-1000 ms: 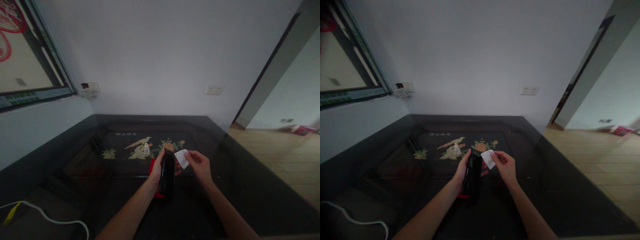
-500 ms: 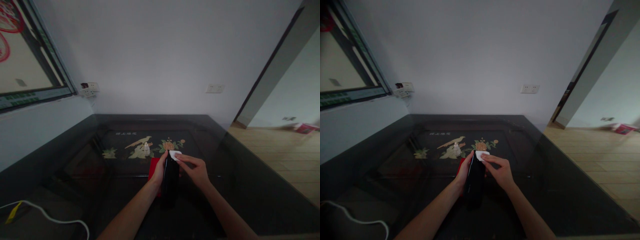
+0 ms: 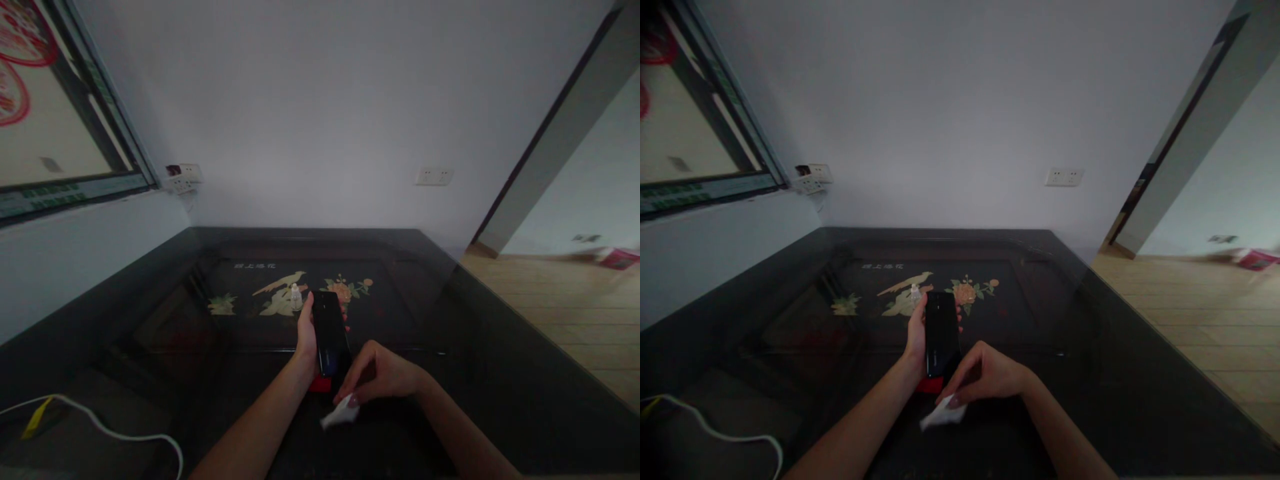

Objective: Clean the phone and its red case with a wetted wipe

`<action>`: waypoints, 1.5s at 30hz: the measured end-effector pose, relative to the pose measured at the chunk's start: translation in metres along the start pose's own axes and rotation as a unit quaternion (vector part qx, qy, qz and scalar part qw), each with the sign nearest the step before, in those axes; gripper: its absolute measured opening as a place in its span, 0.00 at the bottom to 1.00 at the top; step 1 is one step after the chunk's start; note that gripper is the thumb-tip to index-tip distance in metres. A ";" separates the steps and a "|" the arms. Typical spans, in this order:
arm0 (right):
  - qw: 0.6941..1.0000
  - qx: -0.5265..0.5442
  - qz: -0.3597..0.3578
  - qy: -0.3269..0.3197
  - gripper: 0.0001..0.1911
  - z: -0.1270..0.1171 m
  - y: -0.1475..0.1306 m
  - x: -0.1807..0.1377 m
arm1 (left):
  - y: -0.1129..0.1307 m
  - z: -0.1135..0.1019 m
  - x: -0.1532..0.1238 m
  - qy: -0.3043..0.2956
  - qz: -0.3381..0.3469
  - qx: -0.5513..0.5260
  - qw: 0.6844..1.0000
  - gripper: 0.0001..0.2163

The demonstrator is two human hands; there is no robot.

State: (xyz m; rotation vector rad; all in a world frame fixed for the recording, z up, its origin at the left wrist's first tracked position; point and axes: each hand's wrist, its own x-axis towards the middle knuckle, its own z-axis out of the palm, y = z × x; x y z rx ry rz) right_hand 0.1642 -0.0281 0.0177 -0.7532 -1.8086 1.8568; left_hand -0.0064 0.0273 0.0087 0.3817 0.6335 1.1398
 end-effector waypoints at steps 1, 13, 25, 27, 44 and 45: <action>1.000 0.011 0.009 -0.012 0.12 -0.001 0.001 -0.002 | 0.001 0.000 -0.001 -0.007 -0.002 0.001 1.000 0.29; 0.755 0.028 -0.177 0.630 0.18 -0.049 0.025 0.013 | -0.008 0.001 -0.004 -0.068 -0.079 0.033 0.994 0.29; 0.874 -0.152 -0.165 0.430 0.09 -0.021 0.021 0.017 | -0.018 0.004 -0.007 -0.021 -0.104 0.062 0.992 0.27; 0.892 -0.172 -0.162 0.386 0.09 -0.020 0.019 0.015 | -0.019 0.002 -0.004 -0.036 -0.087 0.047 0.994 0.27; 0.997 -0.042 0.046 -0.045 0.12 0.031 -0.015 -0.034 | -0.003 0.007 -0.006 0.050 -0.124 -0.006 0.991 0.26; 0.997 -0.036 0.051 -0.035 0.11 0.035 -0.012 -0.038 | -0.003 0.006 -0.006 0.047 -0.130 -0.015 0.990 0.26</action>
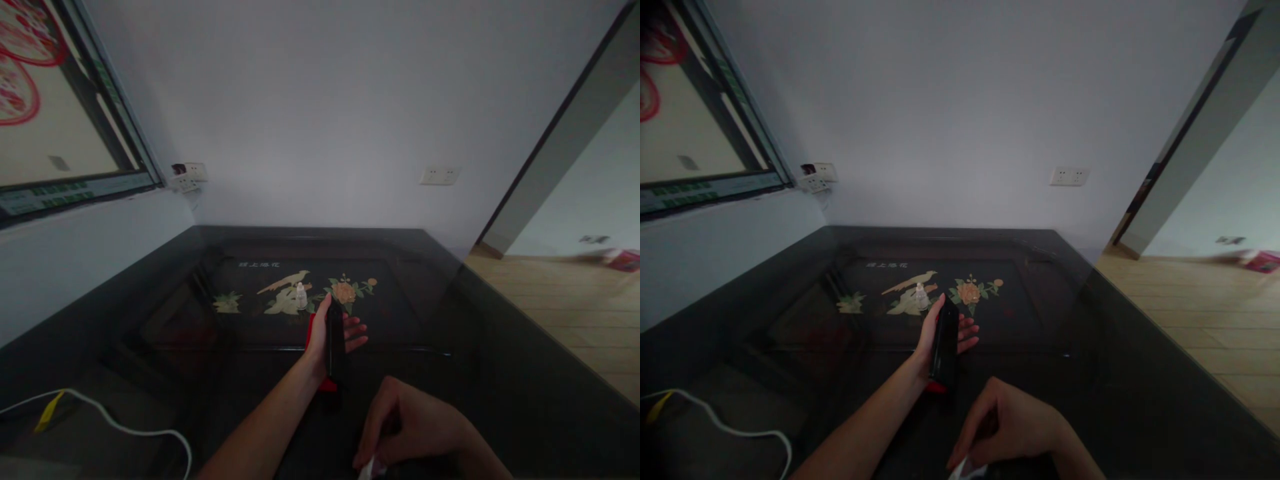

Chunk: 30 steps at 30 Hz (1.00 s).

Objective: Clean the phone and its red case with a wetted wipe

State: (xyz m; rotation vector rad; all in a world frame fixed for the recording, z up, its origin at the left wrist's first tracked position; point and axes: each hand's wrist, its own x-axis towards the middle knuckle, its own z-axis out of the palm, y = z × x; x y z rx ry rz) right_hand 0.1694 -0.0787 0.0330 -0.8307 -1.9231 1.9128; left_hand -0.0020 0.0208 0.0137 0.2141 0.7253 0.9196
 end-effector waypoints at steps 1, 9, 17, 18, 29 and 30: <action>1.000 0.007 -0.002 0.028 0.10 0.003 0.004 -0.003 | 0.000 0.000 0.000 -0.006 -0.003 -0.009 1.000 0.25; 0.822 -0.018 -0.145 0.550 0.07 0.008 0.014 0.001 | -0.007 -0.005 0.002 -0.021 -0.022 -0.063 0.998 0.18; 0.690 -0.376 -0.414 0.460 0.18 0.034 -0.005 0.011 | -0.006 0.000 -0.001 0.018 -0.040 -0.083 0.996 0.21; 0.685 -0.406 -0.421 0.434 0.17 0.035 -0.006 0.015 | -0.005 0.001 -0.002 0.023 -0.043 -0.079 0.996 0.21; 0.734 -0.440 -0.337 0.393 0.17 0.030 0.048 0.016 | -0.003 0.003 -0.004 0.029 -0.027 -0.089 0.995 0.22; 0.740 -0.444 -0.328 0.383 0.17 0.030 0.052 0.012 | -0.002 0.003 -0.003 0.029 -0.023 -0.088 0.995 0.22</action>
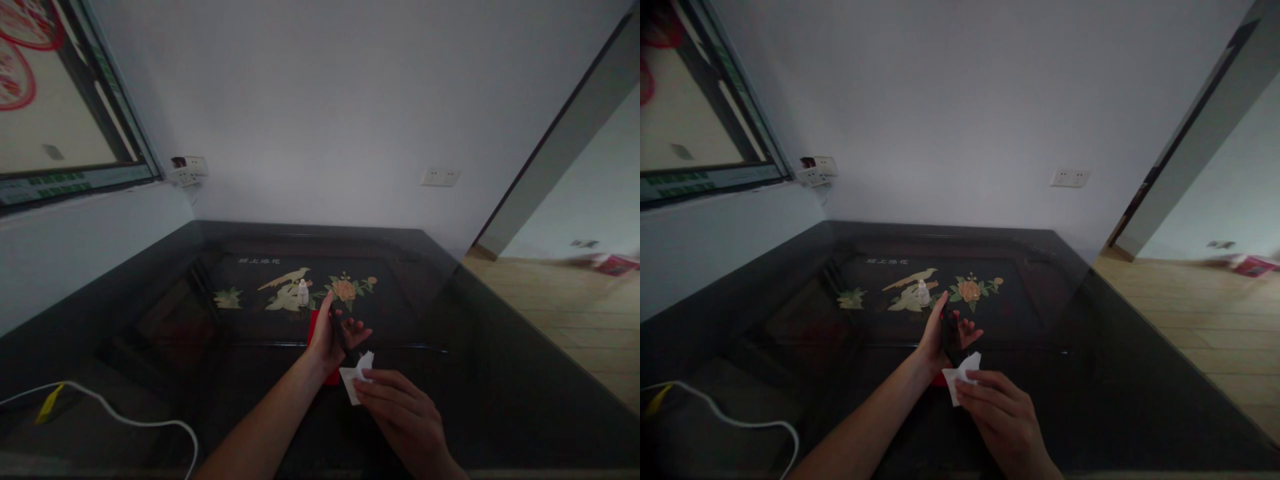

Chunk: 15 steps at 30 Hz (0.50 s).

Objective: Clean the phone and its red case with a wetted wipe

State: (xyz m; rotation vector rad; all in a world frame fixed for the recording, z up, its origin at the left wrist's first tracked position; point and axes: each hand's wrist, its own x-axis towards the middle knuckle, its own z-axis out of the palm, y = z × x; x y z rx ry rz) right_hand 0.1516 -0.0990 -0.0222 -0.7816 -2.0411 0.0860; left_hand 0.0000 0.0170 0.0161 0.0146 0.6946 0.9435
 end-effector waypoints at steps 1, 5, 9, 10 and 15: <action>1.000 -0.002 0.006 -0.009 0.17 -0.002 0.001 -0.004 | 0.000 0.000 0.001 -0.001 0.004 0.001 1.000 0.22; 1.000 0.009 0.021 0.001 0.16 -0.014 -0.005 -0.008 | -0.001 -0.001 0.001 -0.006 0.018 0.004 1.000 0.22; 0.997 0.015 0.021 0.079 0.16 -0.027 -0.020 0.007 | -0.005 -0.003 0.002 -0.015 0.026 0.030 0.999 0.20; 0.995 0.015 0.024 0.096 0.17 -0.029 -0.024 0.012 | -0.005 -0.003 0.002 -0.018 0.026 0.037 0.999 0.19; 0.994 0.024 0.004 0.103 0.18 -0.022 -0.032 0.033 | -0.006 0.000 0.000 -0.004 0.020 0.058 0.998 0.18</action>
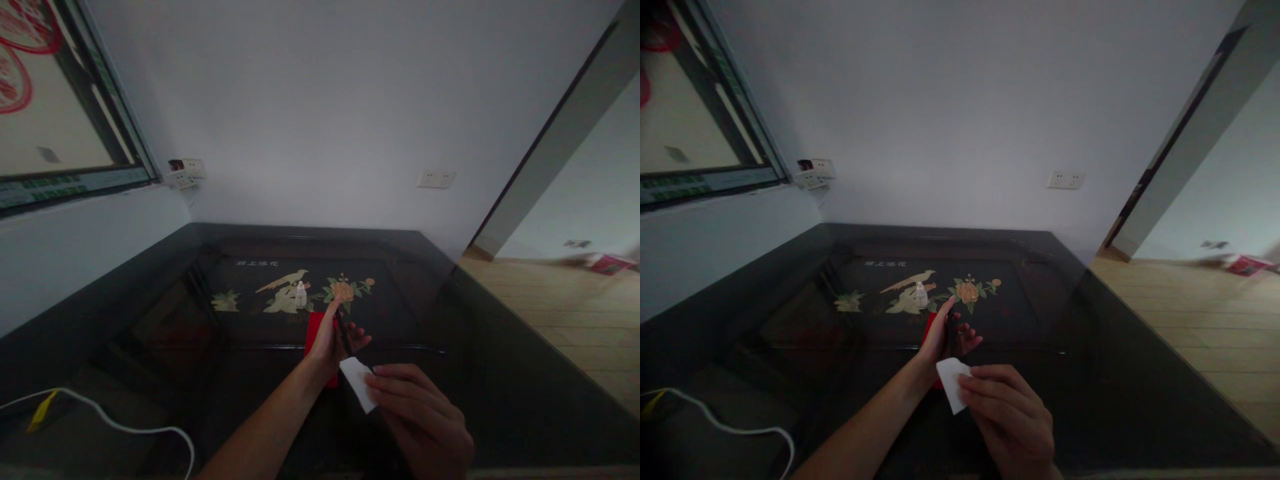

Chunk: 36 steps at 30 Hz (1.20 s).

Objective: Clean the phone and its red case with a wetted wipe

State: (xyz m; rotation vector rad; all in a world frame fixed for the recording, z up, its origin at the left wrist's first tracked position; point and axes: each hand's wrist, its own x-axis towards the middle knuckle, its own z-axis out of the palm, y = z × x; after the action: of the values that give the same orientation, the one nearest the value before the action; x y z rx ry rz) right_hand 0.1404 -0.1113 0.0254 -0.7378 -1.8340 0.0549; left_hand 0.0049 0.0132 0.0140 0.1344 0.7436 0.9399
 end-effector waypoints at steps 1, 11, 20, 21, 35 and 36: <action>1.000 0.001 -0.005 -0.007 0.18 0.005 0.001 0.001 | 0.000 0.001 0.000 0.003 0.002 0.002 1.000 0.18; 0.998 0.014 0.027 -0.060 0.18 0.023 0.018 -0.036 | 0.004 -0.001 0.001 0.020 0.023 0.000 1.000 0.17; 0.993 0.036 0.083 -0.070 0.14 0.004 0.013 -0.040 | 0.004 -0.003 0.001 0.013 0.052 0.020 0.998 0.19; 0.993 0.033 0.097 -0.062 0.13 0.000 0.013 -0.040 | 0.004 -0.004 0.002 0.012 0.052 0.022 0.998 0.19; 0.866 -0.012 0.497 -0.051 0.23 -0.044 0.105 -0.033 | 0.003 -0.006 0.005 -0.007 0.053 0.074 0.996 0.20; 0.863 -0.020 0.501 -0.058 0.23 -0.045 0.111 -0.030 | 0.003 -0.006 0.004 -0.007 0.056 0.077 0.995 0.20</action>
State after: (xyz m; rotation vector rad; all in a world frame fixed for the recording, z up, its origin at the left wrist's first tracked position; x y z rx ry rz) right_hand 0.2368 -0.0511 -0.0242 -1.6775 -1.3698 0.7507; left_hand 0.0008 0.0171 0.0088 0.3212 0.8020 0.9862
